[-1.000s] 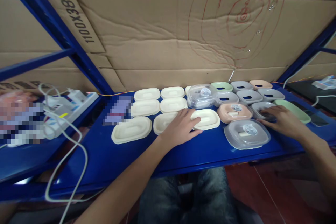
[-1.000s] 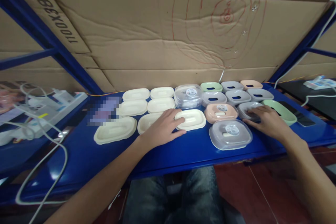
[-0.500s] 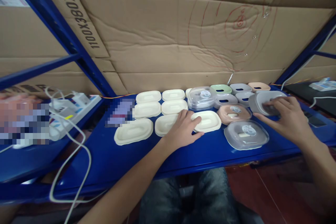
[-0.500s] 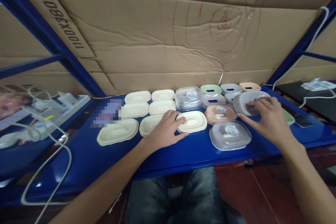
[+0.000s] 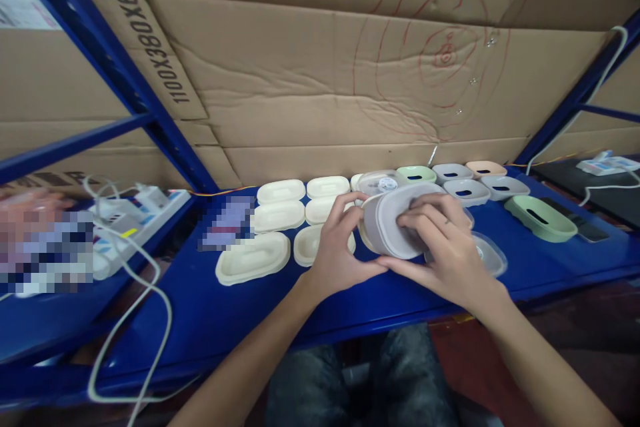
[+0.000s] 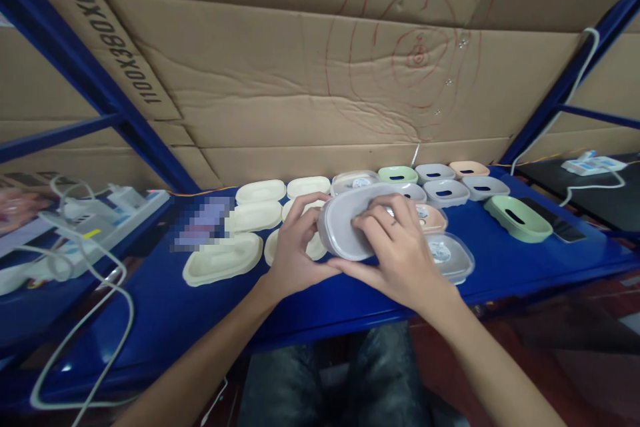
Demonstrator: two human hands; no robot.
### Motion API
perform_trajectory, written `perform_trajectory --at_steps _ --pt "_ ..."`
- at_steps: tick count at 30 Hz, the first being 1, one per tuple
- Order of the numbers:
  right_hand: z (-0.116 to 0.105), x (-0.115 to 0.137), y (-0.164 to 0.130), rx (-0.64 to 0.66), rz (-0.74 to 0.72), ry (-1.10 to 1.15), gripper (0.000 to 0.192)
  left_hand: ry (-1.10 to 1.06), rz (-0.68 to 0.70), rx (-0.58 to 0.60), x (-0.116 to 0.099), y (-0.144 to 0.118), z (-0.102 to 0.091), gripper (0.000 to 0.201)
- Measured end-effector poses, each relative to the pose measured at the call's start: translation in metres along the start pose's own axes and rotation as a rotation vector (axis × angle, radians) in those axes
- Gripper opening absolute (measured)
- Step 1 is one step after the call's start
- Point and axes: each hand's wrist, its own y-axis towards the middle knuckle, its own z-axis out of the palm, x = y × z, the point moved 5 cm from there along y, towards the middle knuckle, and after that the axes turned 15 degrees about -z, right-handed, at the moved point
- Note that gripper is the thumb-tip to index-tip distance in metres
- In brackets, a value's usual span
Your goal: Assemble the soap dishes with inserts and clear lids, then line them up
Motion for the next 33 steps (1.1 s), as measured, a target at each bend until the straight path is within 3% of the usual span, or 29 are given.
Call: perform_trajectory --at_steps 5,11,14,17,20,24,28,30,33 --pt "0.022 -0.005 0.008 -0.035 0.079 0.029 0.037 -0.275 -0.106 -0.004 0.012 0.003 0.001 0.048" --pt "0.035 -0.014 0.010 -0.048 0.132 0.043 0.029 -0.512 -0.283 0.113 0.011 0.003 0.013 0.085" --pt "0.040 -0.016 0.010 -0.071 0.172 0.054 0.026 -0.593 -0.330 0.164 0.012 0.003 0.017 0.091" --pt "0.043 -0.016 0.009 -0.064 0.186 0.066 0.024 -0.661 -0.325 0.151 0.014 0.004 0.014 0.099" --pt "0.047 -0.014 0.008 -0.006 0.172 0.052 0.026 -0.745 -0.419 0.112 0.019 0.005 0.011 0.106" --pt "0.057 -0.005 0.012 0.085 0.100 -0.024 0.030 -0.948 -0.653 0.013 0.030 0.007 0.010 0.082" --pt "0.064 0.005 0.013 0.122 -0.026 0.025 0.040 -1.011 -0.744 -0.032 0.039 0.012 0.007 0.050" --pt "0.058 0.002 0.011 0.057 -0.015 0.071 0.043 -1.006 -0.743 -0.065 0.043 0.014 0.004 0.046" --pt "0.040 -0.020 0.006 -0.125 0.184 0.064 0.040 -0.983 -0.731 -0.111 0.046 0.016 -0.002 0.049"
